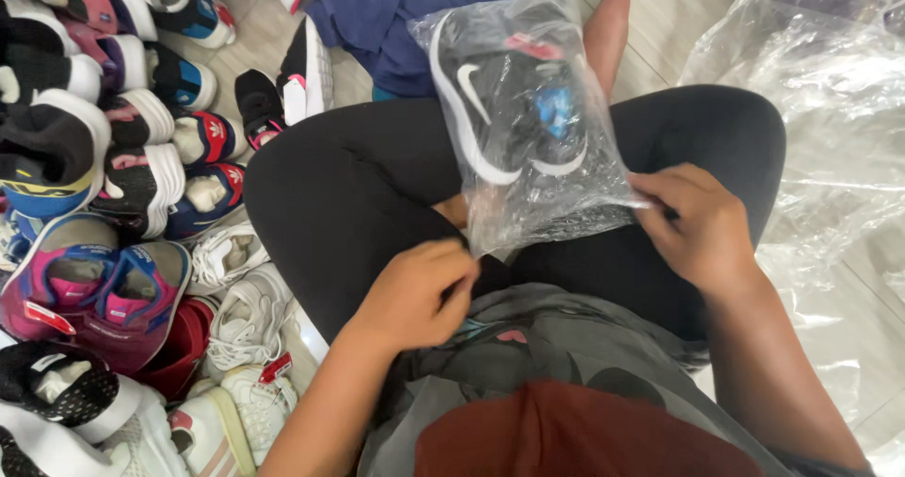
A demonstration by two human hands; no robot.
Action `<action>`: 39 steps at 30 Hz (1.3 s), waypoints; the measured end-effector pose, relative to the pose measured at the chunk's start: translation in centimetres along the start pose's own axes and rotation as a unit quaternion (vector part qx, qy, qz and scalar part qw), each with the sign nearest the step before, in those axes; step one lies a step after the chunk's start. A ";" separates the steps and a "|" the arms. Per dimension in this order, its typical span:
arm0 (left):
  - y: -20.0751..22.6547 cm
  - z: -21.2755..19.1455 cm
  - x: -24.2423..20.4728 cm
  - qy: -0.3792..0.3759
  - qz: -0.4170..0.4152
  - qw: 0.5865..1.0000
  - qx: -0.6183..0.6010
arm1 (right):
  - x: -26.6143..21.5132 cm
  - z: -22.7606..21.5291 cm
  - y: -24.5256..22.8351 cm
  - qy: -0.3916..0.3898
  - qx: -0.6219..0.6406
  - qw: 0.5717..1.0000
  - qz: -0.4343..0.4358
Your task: The person sits on the floor among many shoes, removes sneakers from a plastic bag by hand, ties the laces of black sneakers, puts sneakers into a plastic bag, and places them onto a shelf.
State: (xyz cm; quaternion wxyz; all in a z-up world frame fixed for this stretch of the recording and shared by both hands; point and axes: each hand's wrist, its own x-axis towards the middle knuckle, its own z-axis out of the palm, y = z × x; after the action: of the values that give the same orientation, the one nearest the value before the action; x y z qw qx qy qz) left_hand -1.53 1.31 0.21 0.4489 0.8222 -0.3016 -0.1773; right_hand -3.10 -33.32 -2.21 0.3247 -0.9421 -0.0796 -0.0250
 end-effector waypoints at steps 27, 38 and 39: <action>-3.5 8.3 14.4 0.052 0.334 0.938 -0.079 | -0.4 0.8 -0.8 0.085 0.088 0.992 -0.031; 0.4 5.7 15.5 -0.209 0.079 0.975 0.013 | -1.3 5.5 1.1 0.164 0.079 0.933 -0.312; 0.9 5.0 15.3 -0.209 0.079 0.975 0.012 | -1.0 4.7 0.8 0.164 0.078 0.933 -0.312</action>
State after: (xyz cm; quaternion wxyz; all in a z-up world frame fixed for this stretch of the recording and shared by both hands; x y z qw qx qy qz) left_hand 6.93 -12.22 -2.02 0.3787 0.7459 -0.4550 -0.3054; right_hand -3.99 -31.17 -6.46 0.3817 -0.8246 -0.3166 -0.2723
